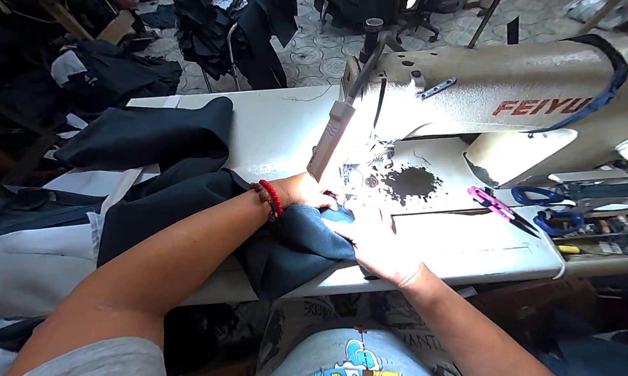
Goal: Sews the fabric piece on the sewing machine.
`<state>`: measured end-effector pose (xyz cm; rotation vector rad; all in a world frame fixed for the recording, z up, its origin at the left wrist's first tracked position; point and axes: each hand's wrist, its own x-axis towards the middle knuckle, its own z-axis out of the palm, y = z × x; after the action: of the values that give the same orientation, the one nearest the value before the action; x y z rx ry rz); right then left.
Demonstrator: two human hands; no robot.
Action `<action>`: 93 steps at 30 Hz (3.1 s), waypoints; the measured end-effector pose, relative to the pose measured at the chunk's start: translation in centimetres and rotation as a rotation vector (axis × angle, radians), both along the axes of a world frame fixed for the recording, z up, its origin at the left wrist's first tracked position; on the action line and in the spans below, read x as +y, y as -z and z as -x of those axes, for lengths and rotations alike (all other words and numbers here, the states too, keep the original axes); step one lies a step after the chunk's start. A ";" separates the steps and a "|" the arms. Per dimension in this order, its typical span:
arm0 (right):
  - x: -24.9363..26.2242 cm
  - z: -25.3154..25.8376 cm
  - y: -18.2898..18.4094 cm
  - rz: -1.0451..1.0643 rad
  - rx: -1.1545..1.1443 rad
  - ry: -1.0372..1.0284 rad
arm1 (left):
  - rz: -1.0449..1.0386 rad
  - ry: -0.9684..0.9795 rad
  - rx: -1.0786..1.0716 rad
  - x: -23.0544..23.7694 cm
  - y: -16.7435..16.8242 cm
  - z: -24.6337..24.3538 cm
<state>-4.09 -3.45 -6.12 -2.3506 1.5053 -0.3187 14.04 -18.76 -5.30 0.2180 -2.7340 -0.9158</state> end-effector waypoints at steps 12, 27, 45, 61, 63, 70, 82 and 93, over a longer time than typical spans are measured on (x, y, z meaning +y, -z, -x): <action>2.9 -2.0 2.3 0.399 -0.200 0.363 | 0.050 -0.091 0.102 -0.4 1.4 -0.8; 2.9 -1.9 2.6 0.479 -0.161 0.297 | 0.000 -0.140 0.102 -0.5 0.4 -1.6; -0.4 -0.9 -0.6 0.037 -0.213 0.261 | 0.147 -0.084 -0.003 -1.5 1.5 -1.5; 1.3 -2.8 1.5 0.351 -0.212 0.338 | 0.323 -0.073 0.080 -0.3 0.7 -2.7; 1.5 -3.0 1.7 0.386 -0.208 0.286 | 0.323 -0.064 0.088 -0.3 0.8 -2.8; 1.5 -3.3 -0.6 0.066 -0.008 0.232 | 0.323 -0.052 0.072 -0.5 0.4 -2.9; 1.7 -4.1 -3.6 -0.268 0.238 0.206 | 0.188 -0.163 -0.504 0.3 -4.6 -1.7; 1.9 -4.2 -3.4 -0.226 0.254 0.189 | 0.626 -0.485 -0.748 12.8 -4.8 1.8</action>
<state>0.09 -1.53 -2.73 -2.1374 1.7807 0.1080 12.25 -5.93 -0.53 1.2207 -3.1729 0.2262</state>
